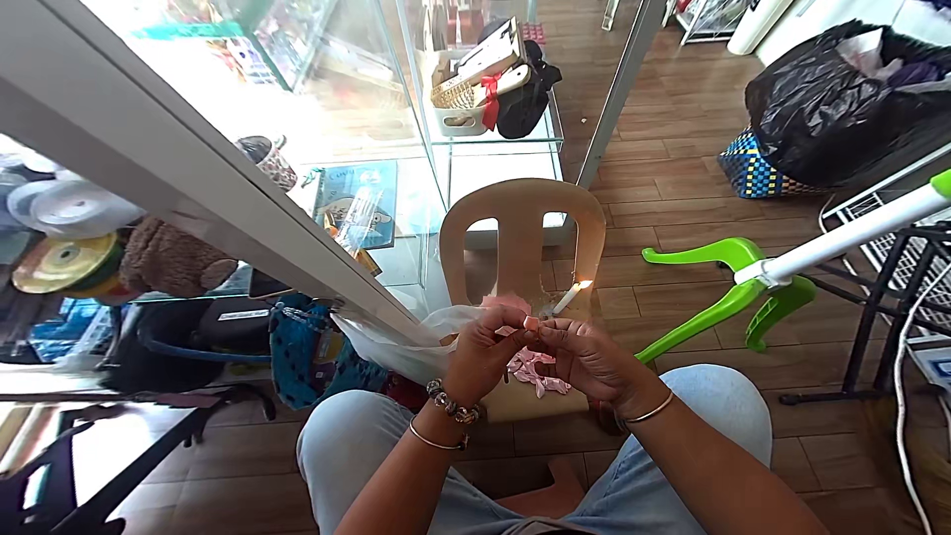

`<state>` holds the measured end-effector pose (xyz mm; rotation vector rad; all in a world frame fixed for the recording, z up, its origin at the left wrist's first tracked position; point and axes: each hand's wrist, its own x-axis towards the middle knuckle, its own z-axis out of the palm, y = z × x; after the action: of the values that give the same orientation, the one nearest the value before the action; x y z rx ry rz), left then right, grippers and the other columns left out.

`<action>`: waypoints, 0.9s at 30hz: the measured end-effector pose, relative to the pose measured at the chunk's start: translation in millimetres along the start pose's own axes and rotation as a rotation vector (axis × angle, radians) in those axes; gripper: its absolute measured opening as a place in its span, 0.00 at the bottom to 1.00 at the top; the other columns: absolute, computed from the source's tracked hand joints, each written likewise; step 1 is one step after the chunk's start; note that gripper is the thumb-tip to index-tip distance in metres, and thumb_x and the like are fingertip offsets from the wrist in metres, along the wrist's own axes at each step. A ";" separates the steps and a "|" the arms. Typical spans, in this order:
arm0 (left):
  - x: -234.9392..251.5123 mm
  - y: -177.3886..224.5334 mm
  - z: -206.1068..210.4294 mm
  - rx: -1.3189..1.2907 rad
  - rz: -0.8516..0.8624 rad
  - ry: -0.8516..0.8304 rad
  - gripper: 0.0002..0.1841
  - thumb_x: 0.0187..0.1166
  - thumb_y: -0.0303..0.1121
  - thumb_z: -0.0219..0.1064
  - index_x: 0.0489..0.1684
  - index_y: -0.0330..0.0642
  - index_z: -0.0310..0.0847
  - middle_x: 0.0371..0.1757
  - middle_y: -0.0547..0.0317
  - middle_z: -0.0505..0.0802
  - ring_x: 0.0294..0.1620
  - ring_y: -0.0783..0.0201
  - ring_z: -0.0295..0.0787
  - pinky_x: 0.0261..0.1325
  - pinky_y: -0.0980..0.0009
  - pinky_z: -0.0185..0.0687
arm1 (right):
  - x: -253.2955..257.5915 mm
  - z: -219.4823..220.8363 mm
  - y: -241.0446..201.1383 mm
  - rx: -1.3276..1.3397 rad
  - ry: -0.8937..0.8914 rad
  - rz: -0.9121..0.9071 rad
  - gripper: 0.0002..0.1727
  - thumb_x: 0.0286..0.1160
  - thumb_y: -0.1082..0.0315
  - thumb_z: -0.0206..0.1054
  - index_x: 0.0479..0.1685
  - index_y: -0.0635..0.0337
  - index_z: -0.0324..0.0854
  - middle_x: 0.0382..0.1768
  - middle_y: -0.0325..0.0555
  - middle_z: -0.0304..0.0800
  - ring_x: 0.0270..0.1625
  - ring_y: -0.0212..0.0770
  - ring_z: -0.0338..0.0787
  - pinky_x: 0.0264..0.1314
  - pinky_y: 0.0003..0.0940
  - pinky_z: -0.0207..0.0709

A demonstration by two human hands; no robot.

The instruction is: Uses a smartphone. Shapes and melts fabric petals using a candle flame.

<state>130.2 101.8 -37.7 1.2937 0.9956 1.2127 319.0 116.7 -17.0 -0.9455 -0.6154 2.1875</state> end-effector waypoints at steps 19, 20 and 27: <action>-0.4 -1.7 8.9 -0.289 -0.082 -0.007 0.07 0.76 0.23 0.69 0.39 0.50 0.86 0.45 0.70 0.92 0.49 0.75 0.87 0.57 0.74 0.84 | -2.5 4.2 6.0 -0.138 0.101 -0.192 0.04 0.83 0.70 0.65 0.39 0.55 0.75 0.38 0.39 0.87 0.40 0.31 0.87 0.44 0.27 0.83; 0.3 -1.1 10.2 -0.306 -0.115 0.029 0.08 0.76 0.23 0.68 0.39 0.51 0.86 0.45 0.69 0.92 0.49 0.75 0.87 0.57 0.74 0.84 | -2.6 3.2 4.4 -0.212 0.114 -0.298 0.02 0.83 0.69 0.64 0.42 0.56 0.77 0.41 0.39 0.87 0.42 0.31 0.87 0.47 0.27 0.82; 2.1 -2.9 14.9 -0.407 -0.175 0.083 0.09 0.76 0.20 0.68 0.38 0.48 0.87 0.43 0.64 0.93 0.47 0.71 0.89 0.56 0.71 0.86 | 0.2 -4.2 12.7 -0.682 0.104 -0.730 0.15 0.71 0.66 0.77 0.54 0.63 0.89 0.49 0.41 0.95 0.52 0.32 0.92 0.58 0.28 0.86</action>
<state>145.5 102.0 -39.3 0.8280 0.8460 1.2606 317.2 109.0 -27.9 -0.9412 -1.4410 1.2757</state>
